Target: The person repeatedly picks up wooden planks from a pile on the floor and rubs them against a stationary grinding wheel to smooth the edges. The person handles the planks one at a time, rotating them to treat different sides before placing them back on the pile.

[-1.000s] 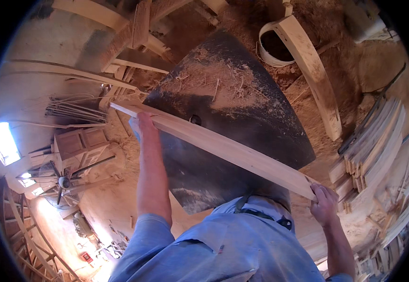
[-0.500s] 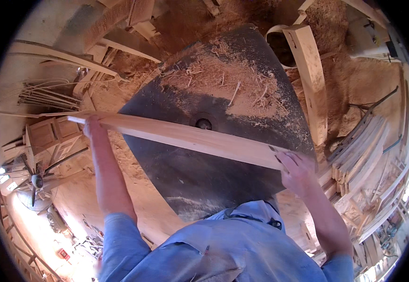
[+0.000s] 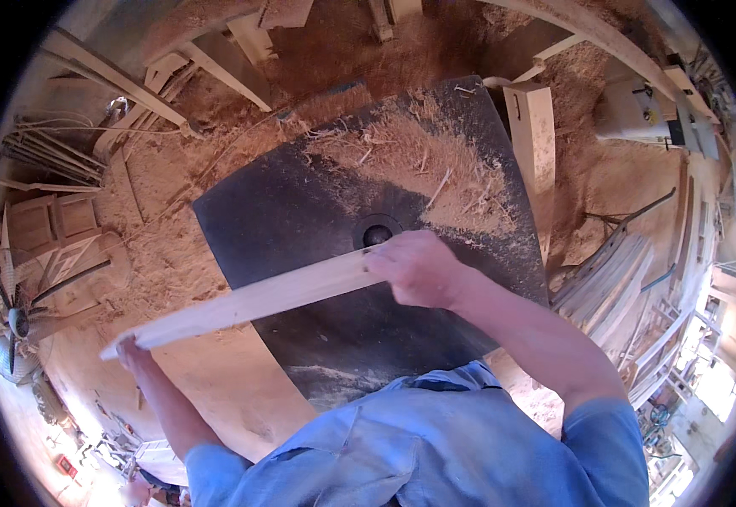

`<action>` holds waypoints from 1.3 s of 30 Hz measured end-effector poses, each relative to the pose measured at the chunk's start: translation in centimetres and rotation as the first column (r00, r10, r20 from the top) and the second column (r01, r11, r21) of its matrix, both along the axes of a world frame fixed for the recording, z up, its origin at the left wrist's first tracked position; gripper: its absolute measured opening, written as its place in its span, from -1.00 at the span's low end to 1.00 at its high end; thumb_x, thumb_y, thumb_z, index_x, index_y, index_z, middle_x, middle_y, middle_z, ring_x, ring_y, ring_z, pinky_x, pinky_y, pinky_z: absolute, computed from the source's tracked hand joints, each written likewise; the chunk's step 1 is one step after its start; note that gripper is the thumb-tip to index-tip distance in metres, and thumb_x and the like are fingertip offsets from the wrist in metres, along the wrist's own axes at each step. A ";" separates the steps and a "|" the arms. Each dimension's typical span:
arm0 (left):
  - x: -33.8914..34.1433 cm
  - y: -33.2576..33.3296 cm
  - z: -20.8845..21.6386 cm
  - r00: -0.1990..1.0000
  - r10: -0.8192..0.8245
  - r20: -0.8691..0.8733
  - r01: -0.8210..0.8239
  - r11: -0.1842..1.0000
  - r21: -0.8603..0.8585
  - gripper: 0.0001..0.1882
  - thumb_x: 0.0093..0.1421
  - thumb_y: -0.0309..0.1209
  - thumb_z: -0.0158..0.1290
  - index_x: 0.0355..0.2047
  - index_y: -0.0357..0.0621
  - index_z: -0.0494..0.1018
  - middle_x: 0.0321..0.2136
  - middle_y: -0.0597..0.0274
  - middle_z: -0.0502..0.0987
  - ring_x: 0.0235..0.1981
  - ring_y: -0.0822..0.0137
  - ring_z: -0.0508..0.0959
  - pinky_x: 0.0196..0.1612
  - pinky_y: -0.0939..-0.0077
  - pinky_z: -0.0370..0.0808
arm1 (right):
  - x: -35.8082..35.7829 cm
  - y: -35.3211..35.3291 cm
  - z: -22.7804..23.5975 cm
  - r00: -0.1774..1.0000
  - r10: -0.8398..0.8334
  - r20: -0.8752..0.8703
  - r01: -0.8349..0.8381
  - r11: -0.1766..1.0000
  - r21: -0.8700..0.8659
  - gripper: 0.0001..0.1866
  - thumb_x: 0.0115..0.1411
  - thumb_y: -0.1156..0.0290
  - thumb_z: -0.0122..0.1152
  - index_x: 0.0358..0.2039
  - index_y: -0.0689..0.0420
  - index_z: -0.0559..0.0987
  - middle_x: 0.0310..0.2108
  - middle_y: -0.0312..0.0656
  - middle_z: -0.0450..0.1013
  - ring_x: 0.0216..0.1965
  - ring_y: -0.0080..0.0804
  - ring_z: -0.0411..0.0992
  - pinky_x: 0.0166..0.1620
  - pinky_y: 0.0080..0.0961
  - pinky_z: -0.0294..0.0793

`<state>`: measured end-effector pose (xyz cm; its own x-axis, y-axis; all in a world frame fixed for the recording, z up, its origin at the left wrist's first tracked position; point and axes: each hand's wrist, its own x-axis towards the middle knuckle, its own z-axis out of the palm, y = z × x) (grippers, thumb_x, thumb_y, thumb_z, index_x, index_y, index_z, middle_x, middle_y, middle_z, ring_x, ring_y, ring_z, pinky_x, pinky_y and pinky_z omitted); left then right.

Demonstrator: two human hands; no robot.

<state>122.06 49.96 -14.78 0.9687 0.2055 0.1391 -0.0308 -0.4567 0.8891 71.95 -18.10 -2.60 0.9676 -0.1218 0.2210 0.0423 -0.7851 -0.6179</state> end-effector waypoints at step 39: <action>-64.8 -53.7 24.0 0.319 -0.893 0.318 0.948 0.298 -0.112 -0.43 0.09 -0.70 0.08 0.17 -0.25 0.43 0.13 -0.17 0.48 0.20 -0.11 0.46 0.28 0.22 0.37 | -47.3 -13.0 16.8 0.432 -0.882 0.188 -0.028 0.195 0.980 -0.29 0.18 0.43 0.37 0.31 0.22 0.31 0.29 -0.03 0.32 0.33 -0.07 0.23 0.39 0.08 0.19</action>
<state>57.28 -3.71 9.22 0.5043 -0.7565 0.4164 -0.4381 0.1915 0.8783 24.63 -31.12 14.21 0.2226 -0.9720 0.0756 0.5972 0.0746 -0.7986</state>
